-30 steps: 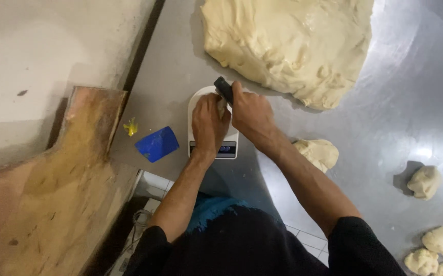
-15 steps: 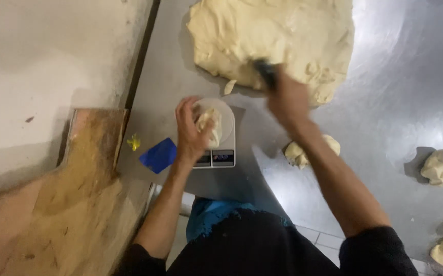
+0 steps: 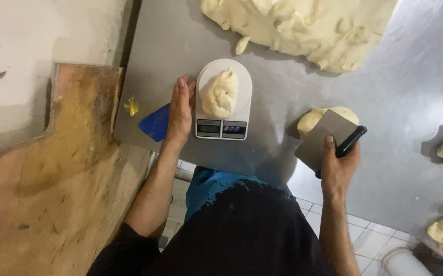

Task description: Portioning and weighing dough using a digital scale and bench scraper in a bakery production area.

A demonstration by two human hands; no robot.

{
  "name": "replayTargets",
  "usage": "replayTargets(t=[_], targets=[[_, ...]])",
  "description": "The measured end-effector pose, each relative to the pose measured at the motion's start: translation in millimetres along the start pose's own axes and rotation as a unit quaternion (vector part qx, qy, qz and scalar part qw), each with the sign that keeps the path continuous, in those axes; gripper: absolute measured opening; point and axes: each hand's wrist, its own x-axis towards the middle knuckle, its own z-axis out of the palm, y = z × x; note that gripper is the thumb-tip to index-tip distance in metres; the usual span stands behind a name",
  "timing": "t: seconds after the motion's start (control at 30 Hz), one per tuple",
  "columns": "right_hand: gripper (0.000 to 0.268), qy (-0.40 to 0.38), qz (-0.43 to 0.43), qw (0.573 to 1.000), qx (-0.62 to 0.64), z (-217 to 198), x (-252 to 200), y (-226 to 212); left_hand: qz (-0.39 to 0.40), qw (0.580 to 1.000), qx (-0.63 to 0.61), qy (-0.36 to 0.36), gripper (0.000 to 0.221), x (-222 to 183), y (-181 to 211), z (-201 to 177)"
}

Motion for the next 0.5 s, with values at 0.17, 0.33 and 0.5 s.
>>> replayTargets(t=[0.17,0.33,0.5], targets=[[0.035,-0.001,0.004,1.0,-0.026,1.7,6.1,-11.9,-0.034,0.999,-0.007,-0.019,0.103,0.0,5.3,12.1],[0.033,-0.028,-0.028,0.998,-0.058,8.8,13.1,-19.8,-0.001,1.0,-0.014,-0.018,0.098,1.2,-2.0,12.9],[0.033,-0.063,-0.03,0.99,-0.122,21.1,14.8,-37.1,-0.003,0.999,-0.048,-0.009,0.085,-0.2,-9.4,10.6]])
